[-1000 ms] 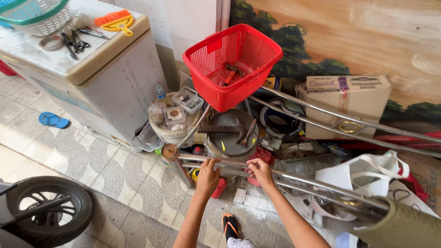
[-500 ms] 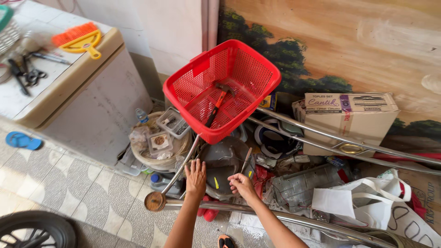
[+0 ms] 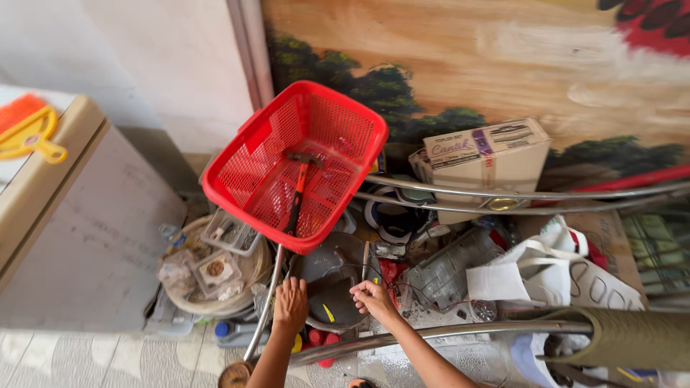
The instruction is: The person picks up two spray cans and then works with a small light bulb and wires on a cluttered workbench.
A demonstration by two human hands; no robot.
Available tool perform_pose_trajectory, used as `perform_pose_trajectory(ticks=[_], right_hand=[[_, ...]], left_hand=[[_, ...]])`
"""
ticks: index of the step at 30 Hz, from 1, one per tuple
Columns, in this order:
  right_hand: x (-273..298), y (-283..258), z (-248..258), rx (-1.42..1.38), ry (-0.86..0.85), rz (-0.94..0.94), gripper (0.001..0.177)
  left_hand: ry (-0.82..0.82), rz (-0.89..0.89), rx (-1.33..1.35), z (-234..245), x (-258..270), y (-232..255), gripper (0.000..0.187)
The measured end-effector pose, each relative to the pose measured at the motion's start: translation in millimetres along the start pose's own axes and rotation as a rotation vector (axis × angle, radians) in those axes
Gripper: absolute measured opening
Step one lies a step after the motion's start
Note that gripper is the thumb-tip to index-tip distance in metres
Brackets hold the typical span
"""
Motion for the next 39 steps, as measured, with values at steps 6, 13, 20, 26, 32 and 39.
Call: perform_pose_trajectory(ticks=[6, 13, 20, 26, 32, 39], right_hand=[[7, -5, -20, -0.034, 0.115, 0.030, 0.017], [44, -38, -38, -0.059, 0.248, 0.035, 0.017], [80, -51, -30, -0.067, 0.367, -0.012, 0.018], [97, -52, -9, -0.121, 0.402, 0.057, 0.018], [111, -56, 10, -0.197, 0.515, 0.086, 0.019], [142, -140, -1, -0.232, 0.450, 0.225, 0.027]], left_hand=[[-0.079, -0.164, 0.119, -30, -13, 16, 0.039], [-0.262, -0.020, 0.706, -25, -7, -5, 0.050], [-0.933, 0.171, 1.729, -23, 62, -15, 0.022], [-1.080, 0.239, 1.927, 23, 106, -22, 0.032], [-1.074, 0.022, 2.042, 89, 117, -8, 0.037], [-0.894, -0.279, 2.003, 188, 102, -2, 0.040]])
Point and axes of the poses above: each hand's wrist, its own x-axis away from the middle knuckle, its own z-axis out of the back of the hand, y = z × x, the point moved 7 cm from there along -x, towards the middle knuckle, and after that the axes turned 2 degrees about x, right-handed, at the moved point
